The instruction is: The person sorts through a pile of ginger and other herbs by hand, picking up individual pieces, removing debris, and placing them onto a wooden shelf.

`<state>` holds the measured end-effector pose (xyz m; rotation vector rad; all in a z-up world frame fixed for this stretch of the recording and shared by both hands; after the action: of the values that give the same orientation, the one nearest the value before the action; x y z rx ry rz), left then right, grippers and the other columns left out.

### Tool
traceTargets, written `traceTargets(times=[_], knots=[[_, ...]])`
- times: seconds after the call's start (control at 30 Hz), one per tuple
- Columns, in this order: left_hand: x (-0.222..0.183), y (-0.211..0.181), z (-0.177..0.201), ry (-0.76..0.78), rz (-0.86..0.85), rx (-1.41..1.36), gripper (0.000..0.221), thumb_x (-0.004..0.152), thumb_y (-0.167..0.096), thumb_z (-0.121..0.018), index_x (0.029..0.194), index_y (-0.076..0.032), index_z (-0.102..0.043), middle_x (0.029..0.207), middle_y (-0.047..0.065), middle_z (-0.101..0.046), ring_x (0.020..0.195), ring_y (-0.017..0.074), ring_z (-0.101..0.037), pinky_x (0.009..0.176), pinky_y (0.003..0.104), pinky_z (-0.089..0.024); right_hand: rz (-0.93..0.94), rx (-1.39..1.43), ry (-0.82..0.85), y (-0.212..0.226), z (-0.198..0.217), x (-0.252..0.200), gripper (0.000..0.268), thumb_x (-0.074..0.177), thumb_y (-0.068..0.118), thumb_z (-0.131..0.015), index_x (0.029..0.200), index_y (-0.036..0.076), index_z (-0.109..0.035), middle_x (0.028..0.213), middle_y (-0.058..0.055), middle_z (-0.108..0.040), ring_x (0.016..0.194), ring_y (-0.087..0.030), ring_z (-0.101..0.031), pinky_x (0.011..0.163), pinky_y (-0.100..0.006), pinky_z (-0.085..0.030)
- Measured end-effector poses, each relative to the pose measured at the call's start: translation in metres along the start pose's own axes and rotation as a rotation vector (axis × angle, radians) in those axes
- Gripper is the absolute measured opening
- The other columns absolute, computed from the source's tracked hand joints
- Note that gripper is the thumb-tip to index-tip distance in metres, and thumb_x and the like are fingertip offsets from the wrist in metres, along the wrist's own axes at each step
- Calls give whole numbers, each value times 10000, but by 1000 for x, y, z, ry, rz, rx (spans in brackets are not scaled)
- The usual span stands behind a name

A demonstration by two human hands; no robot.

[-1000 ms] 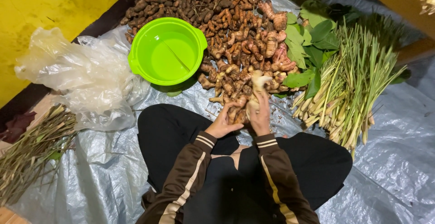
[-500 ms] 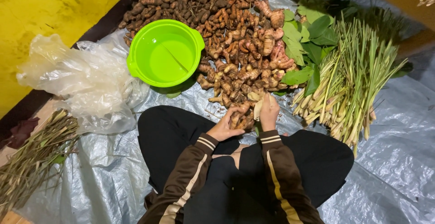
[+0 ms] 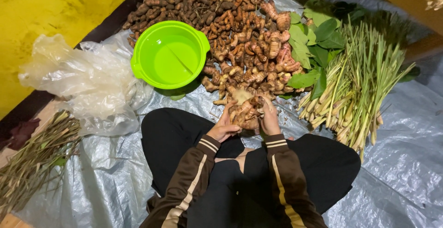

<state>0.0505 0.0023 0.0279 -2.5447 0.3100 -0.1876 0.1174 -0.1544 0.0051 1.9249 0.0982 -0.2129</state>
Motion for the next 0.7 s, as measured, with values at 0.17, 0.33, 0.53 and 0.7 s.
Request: traceTargets(times=[0.17, 0.33, 0.53, 0.7], knots=[[-1, 5, -4, 5, 11, 2, 1006, 755, 101, -763, 1562, -194, -241, 1398, 164, -465, 917, 223, -681, 665, 286, -625, 239, -577, 18, -47, 57, 20, 250, 1035, 199, -537, 1039, 73, -752, 937, -119, -752, 943, -206, -695, 935, -407, -529], [0, 8, -4, 14, 25, 1, 987, 747, 99, -769, 1548, -173, -261, 1388, 196, -476, 898, 235, -688, 678, 312, -643, 49, -590, -138, -50, 60, 16, 341, 1048, 288, -557, 997, 22, -763, 920, -153, -755, 911, -195, -664, 948, -430, -510], [0, 9, 4, 0, 44, -46, 901, 806, 45, -737, 1523, -212, -255, 1279, 169, -536, 847, 191, -687, 654, 253, -606, -313, 23, -135, 27, -18, -17, 514, 1072, 486, -446, 903, 30, -611, 502, -136, -560, 247, -182, -421, 225, -250, -237], [3, -2, 12, -81, -14, -167, 908, 870, 49, -660, 1575, -302, -208, 1167, 143, -593, 862, 200, -684, 771, 314, -623, -323, 384, -67, 2, -16, -12, 647, 1064, 519, -430, 1506, 48, -465, 1510, -188, -491, 1375, -327, -508, 1134, -472, -457]])
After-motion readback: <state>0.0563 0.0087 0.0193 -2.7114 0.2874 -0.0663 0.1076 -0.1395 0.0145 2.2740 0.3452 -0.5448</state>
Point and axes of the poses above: each hand's wrist, its own x-axis towards the middle knuckle, its own z-axis out of the back of the hand, y = z × x, the point moved 5 cm from there along x, towards the middle knuckle
